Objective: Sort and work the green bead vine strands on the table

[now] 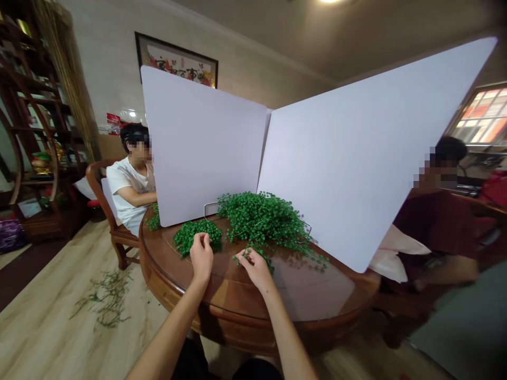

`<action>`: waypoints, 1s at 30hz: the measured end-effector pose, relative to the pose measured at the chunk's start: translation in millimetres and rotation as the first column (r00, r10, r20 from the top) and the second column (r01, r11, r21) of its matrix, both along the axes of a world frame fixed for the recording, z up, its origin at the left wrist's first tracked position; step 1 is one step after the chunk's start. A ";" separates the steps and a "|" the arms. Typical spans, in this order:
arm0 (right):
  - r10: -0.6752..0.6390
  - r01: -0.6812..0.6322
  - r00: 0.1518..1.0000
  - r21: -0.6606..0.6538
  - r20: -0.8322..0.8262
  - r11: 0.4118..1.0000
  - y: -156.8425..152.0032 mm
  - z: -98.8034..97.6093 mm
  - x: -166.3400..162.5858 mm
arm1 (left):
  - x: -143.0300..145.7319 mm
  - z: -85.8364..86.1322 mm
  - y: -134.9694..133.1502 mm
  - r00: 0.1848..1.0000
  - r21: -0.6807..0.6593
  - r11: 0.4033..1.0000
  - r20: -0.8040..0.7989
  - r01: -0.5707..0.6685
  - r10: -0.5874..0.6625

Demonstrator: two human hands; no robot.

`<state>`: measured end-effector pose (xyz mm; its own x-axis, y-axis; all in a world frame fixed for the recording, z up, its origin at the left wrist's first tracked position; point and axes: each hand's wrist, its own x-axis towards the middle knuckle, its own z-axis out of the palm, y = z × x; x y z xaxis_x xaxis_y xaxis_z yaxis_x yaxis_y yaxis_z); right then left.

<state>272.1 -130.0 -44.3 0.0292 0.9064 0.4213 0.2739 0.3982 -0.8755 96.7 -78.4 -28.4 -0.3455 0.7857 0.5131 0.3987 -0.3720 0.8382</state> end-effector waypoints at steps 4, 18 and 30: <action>0.021 -0.021 1.000 -0.007 -0.002 1.000 2.9 -3.5 0.2 | -0.2 0.0 -1.1 1.000 -0.006 1.000 -0.004 -0.016 0.016; -0.059 0.067 0.990 0.054 -0.126 0.996 7.0 -6.9 2.0 | 17.6 3.5 -14.0 0.658 -0.141 0.750 -0.396 0.646 -0.641; -0.081 0.079 0.995 0.034 0.065 0.996 2.5 -4.7 1.8 | 15.8 2.6 -11.6 0.644 -0.083 0.736 -0.424 0.672 -0.637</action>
<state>273.9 -127.5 -49.0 0.0723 0.8888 0.4526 0.3632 0.3991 -0.8419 112.5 -90.0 -25.9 0.4927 0.6791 0.5441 0.3123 -0.7216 0.6178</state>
